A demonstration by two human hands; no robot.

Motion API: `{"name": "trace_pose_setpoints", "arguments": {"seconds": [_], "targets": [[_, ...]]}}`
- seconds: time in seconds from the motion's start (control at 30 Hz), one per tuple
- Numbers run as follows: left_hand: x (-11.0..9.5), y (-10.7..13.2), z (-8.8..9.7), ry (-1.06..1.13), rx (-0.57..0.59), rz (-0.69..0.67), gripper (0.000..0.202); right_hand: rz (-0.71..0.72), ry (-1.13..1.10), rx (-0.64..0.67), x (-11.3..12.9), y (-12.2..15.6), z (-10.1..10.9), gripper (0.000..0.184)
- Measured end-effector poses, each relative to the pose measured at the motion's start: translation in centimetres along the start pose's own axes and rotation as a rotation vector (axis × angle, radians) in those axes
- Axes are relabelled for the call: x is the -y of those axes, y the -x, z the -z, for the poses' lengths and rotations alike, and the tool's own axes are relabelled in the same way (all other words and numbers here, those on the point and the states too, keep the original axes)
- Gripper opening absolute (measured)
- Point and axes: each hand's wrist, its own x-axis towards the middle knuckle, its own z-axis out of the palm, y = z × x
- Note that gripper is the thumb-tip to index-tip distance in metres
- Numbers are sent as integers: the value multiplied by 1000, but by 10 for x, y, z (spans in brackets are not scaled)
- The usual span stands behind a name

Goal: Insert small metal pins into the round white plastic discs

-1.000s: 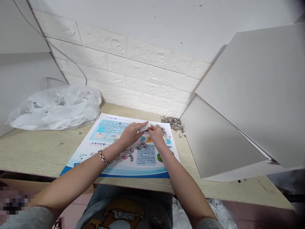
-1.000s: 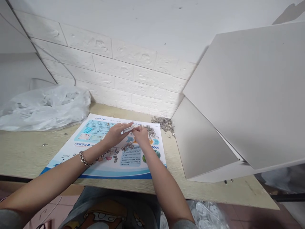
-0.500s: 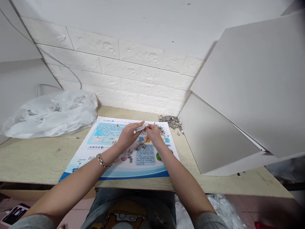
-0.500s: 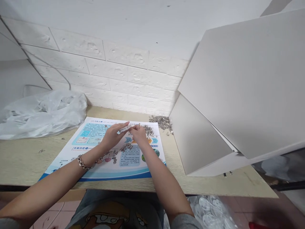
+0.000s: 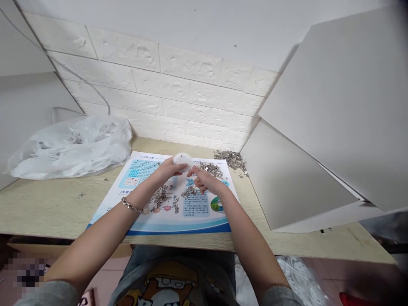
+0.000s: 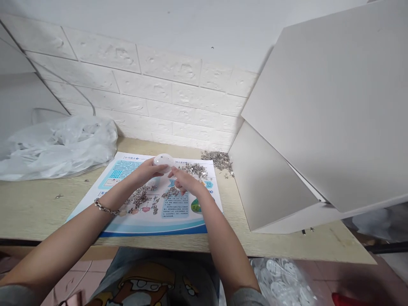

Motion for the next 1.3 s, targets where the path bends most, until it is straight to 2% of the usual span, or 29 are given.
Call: {"name": "trace_pose_setpoints", "arguments": {"seconds": [0.07,0.17,0.23,0.33,0.47,0.6,0.87,1.0,1.3], "targets": [[0,1,-1,162,55,39,26,33,13,-45,0,-1,1,42],[-2,2,-1,297,43,121,14,70,12,-79,0,-1,1,39],[-3,3,0,378,37,174,16,85,-6,-72,1,-1,2,38],[-4,3,0,462,87,222,18,110,-42,-53,0,-1,2,35],[-2,4,-2,487,172,202,16,130,-29,-69,-3,-4,1,37],[3,4,-3,457,211,170,16,126,-3,-83,-6,-7,1,40],[5,3,-5,515,123,250,23,119,28,-121,-10,-11,1,41],[1,4,-7,544,93,268,19,146,-3,-139,-14,-14,0,41],[0,5,-8,589,112,317,10,168,-42,-141,-17,-17,1,45]]}}
